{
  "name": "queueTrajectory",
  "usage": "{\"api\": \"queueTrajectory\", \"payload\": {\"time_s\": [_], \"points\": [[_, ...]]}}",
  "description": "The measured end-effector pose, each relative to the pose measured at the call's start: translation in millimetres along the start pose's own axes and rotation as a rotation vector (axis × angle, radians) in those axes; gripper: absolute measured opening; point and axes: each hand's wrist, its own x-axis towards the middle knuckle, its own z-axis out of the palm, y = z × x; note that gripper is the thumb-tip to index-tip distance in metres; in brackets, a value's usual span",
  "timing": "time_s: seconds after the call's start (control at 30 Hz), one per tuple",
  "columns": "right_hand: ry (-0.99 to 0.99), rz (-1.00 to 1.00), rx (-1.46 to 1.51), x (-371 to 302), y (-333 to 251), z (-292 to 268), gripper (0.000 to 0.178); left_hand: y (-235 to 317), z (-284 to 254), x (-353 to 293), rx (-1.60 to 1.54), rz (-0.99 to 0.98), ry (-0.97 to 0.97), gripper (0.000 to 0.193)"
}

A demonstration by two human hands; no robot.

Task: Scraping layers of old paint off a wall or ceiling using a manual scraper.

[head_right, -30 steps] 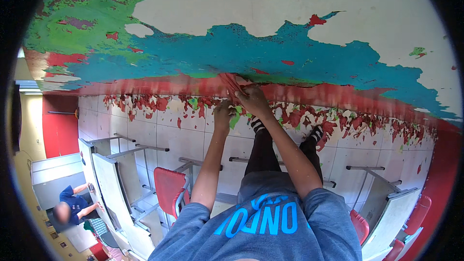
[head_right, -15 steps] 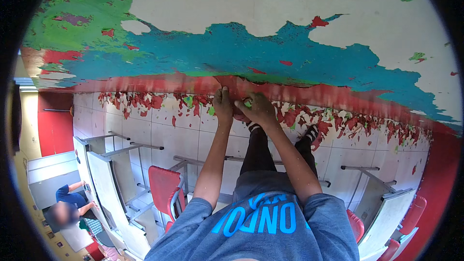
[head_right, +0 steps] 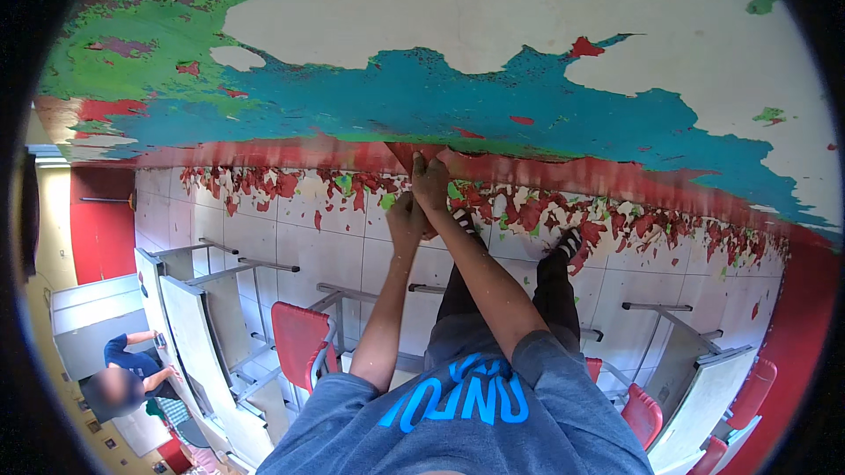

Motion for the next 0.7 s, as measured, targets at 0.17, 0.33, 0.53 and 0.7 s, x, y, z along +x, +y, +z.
{"api": "queueTrajectory", "payload": {"time_s": [0.17, 0.33, 0.53, 0.7], "points": [[-0.014, 0.055, 0.062, 2.1, 5.7, 4.3, 0.044, -10.1, -4.6, 25.0, -0.53, -0.223, -0.212, 0.017], [-0.022, 0.148, 0.064, 1.9, -0.6, -1.2, 0.045, -8.3, 9.0, 36.8, -1.036, -0.616, -0.289, 0.016], [-0.022, 0.001, -0.061, -6.3, -11.3, -12.6, 0.046, -9.5, 7.7, 67.6, -0.651, -0.7, -0.168, 0.027], [0.004, -0.082, -0.074, -23.3, -4.0, -19.2, 0.044, -20.8, 26.6, 47.8, -0.22, -0.167, 0.022, 0.038]]}}
